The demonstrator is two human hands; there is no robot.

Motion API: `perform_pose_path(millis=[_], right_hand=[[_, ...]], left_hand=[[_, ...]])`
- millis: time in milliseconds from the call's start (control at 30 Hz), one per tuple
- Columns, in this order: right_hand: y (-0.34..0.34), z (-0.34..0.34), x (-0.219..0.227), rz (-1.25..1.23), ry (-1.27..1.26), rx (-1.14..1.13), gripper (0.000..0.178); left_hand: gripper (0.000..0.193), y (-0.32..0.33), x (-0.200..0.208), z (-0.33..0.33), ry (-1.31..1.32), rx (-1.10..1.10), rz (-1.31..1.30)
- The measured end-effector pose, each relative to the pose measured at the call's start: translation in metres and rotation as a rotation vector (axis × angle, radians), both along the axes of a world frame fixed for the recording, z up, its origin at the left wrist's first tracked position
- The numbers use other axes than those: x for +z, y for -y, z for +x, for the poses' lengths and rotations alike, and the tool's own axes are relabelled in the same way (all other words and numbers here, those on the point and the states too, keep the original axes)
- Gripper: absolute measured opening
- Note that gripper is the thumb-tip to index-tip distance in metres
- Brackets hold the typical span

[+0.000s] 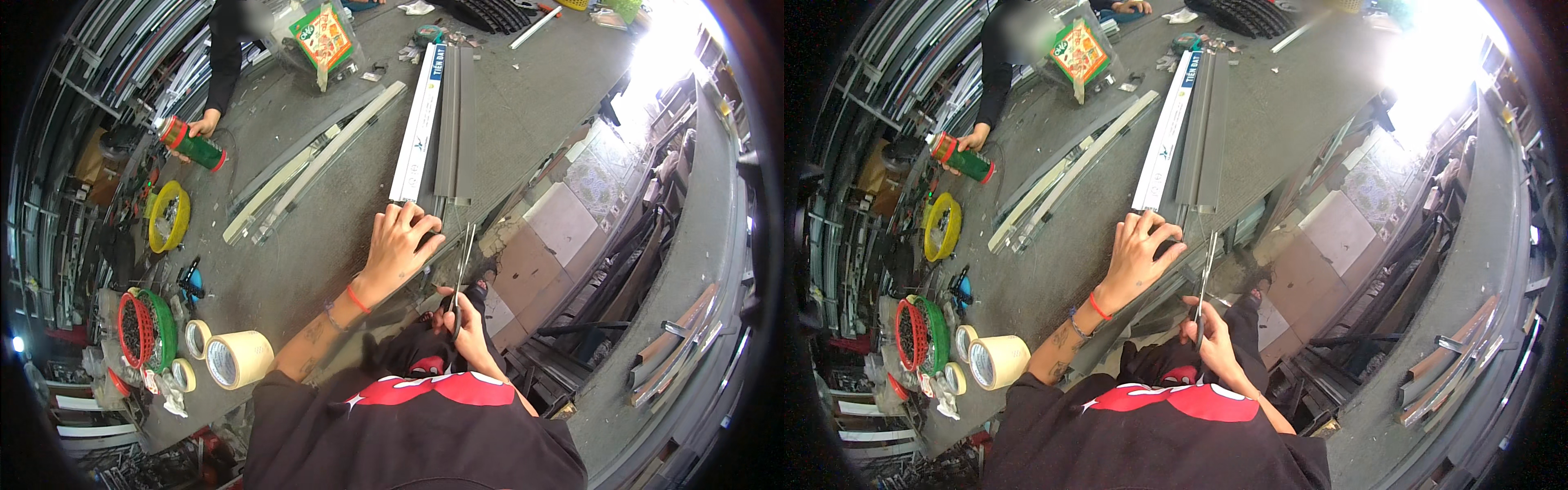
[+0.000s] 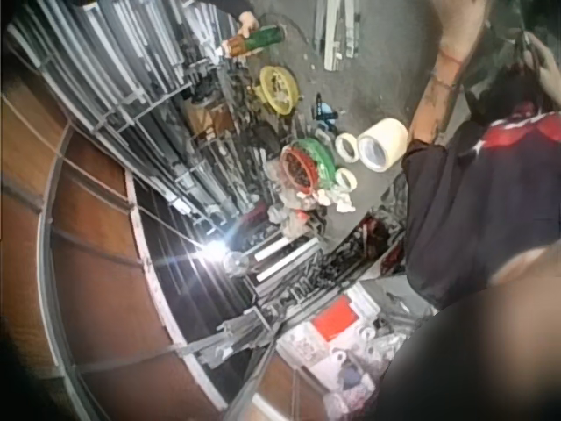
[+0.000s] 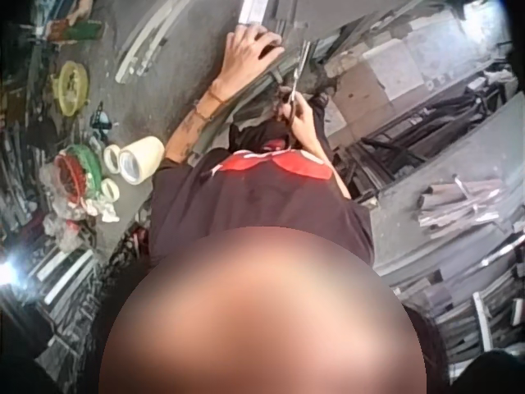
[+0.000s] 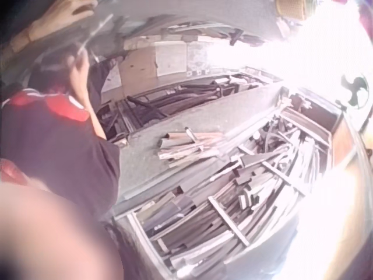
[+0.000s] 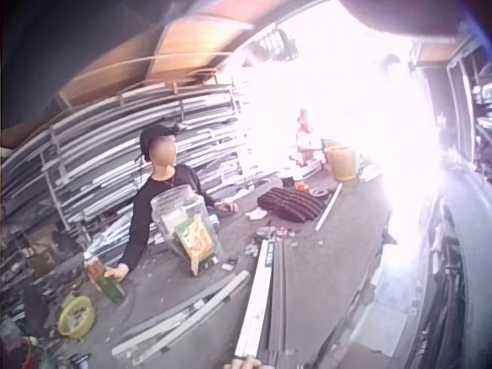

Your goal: The person assembles aluminum window frame profiles by inserting small plastic spacers into the ends of the profiles. They then use scissors to trim excess material from the profiles. The person works at a cluttered workbench in a workshop.

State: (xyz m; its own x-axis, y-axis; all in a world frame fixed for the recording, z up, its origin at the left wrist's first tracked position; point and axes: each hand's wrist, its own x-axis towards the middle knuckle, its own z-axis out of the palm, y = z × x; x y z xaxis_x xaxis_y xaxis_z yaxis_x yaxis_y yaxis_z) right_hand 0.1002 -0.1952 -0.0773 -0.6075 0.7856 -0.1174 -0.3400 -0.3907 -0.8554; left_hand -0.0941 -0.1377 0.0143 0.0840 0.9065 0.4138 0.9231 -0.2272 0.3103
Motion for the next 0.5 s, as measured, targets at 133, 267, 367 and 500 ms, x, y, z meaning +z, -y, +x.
perform_pose_path(millis=[133, 267, 367, 500], right_hand=[[0.000, 0.000, 0.001, 0.007, 0.002, -0.007, 0.053], [0.001, 0.002, 0.001, 0.002, 0.026, -0.018, 0.054], [0.001, 0.003, 0.001, 0.004, 0.042, -0.021, 0.054], [0.001, 0.004, 0.001, -0.001, 0.048, -0.020, 0.053]], left_hand=[[0.015, -0.004, -0.004, 0.000, 0.083, 0.002, -0.032], [0.019, -0.003, -0.005, 0.002, 0.192, 0.008, -0.048], [0.020, -0.005, -0.005, 0.001, 0.222, -0.014, -0.036], [0.018, -0.012, -0.005, -0.006, 0.302, -0.097, -0.030]])
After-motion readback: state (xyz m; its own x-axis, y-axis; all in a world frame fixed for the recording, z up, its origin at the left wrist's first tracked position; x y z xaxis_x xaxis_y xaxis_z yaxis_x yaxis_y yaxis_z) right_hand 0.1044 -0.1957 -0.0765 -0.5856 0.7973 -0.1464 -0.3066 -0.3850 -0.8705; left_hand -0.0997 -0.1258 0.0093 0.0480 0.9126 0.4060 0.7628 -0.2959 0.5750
